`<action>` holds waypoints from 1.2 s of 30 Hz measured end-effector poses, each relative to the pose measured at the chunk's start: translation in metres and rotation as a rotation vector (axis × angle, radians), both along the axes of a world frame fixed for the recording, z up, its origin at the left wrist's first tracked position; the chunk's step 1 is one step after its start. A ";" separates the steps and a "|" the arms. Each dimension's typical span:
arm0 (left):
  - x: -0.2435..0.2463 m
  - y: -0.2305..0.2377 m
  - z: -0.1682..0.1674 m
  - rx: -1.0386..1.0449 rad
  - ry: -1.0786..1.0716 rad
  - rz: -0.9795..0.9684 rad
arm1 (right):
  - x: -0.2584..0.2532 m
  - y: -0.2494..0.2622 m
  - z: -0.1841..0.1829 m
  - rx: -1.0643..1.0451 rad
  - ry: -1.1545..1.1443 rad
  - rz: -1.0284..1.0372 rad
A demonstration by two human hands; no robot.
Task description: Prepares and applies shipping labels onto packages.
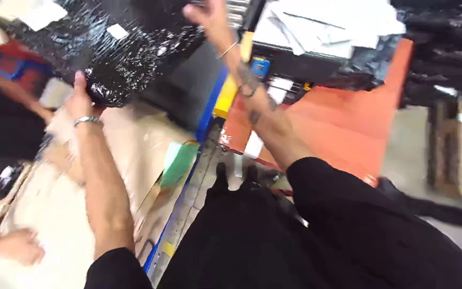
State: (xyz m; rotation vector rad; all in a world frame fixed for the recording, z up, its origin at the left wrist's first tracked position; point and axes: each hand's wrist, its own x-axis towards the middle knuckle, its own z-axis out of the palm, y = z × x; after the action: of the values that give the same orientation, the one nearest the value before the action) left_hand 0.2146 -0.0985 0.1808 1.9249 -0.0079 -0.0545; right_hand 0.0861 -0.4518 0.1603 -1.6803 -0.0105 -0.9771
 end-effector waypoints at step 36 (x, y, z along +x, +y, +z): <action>-0.353 -0.196 -0.165 0.341 0.334 -1.767 | -0.572 0.135 -0.036 0.455 -0.059 -0.871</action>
State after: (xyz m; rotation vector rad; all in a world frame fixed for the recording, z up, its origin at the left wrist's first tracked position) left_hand -0.1384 -0.2949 0.0159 1.6083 -1.5125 -1.5865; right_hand -0.4859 -0.3167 0.1238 -1.2110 0.9013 -1.5199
